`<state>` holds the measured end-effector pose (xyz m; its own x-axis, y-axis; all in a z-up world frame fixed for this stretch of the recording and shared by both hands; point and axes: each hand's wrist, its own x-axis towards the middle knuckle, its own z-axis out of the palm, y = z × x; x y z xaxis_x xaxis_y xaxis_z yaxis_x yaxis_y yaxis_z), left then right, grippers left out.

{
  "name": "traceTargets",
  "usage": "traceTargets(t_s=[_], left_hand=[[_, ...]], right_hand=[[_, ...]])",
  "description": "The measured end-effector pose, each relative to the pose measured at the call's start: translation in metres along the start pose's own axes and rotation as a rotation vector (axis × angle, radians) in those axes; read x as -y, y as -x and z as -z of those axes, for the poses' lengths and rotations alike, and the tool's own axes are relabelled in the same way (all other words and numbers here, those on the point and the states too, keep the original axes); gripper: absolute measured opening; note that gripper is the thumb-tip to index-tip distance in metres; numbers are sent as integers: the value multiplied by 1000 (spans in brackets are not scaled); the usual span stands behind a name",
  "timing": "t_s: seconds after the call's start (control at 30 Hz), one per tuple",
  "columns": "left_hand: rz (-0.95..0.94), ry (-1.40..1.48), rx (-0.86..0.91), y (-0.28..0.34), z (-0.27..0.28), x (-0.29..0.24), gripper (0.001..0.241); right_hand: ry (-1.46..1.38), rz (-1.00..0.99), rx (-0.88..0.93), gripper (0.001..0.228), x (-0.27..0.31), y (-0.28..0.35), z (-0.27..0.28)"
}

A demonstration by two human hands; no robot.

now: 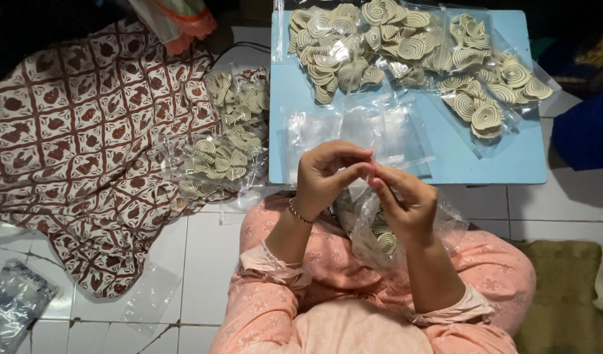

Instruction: The person picks up decorative items from a large bag and places them into individual plastic sleeves by hand.

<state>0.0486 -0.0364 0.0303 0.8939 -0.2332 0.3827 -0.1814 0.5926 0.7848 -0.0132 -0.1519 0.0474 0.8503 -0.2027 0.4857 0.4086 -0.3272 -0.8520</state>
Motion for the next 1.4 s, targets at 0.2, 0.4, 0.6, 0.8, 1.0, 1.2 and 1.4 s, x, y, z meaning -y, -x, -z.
traceTargets(t_s=[0.2, 0.4, 0.6, 0.8, 1.0, 1.2, 1.4], left_hand=[[-323, -446, -134, 20, -17, 21, 17], [-397, -542, -160, 18, -43, 7, 9], [-211, -427, -197, 20, -42, 15, 10], [-115, -343, -212, 20, -43, 16, 11], [77, -92, -109, 26, -39, 27, 15], [281, 191, -23, 23, -28, 25, 10], [368, 337, 87, 25, -40, 24, 16]], right_hand=[[226, 354, -188, 10, -34, 10, 0], [381, 132, -138, 16, -15, 5, 12], [457, 88, 42, 17, -13, 13, 28], [272, -10, 152, 30, -11, 18, 27], [215, -2, 5, 16, -29, 28, 21], [196, 77, 127, 45, -57, 32, 38], [238, 94, 206, 51, -22, 10, 22]])
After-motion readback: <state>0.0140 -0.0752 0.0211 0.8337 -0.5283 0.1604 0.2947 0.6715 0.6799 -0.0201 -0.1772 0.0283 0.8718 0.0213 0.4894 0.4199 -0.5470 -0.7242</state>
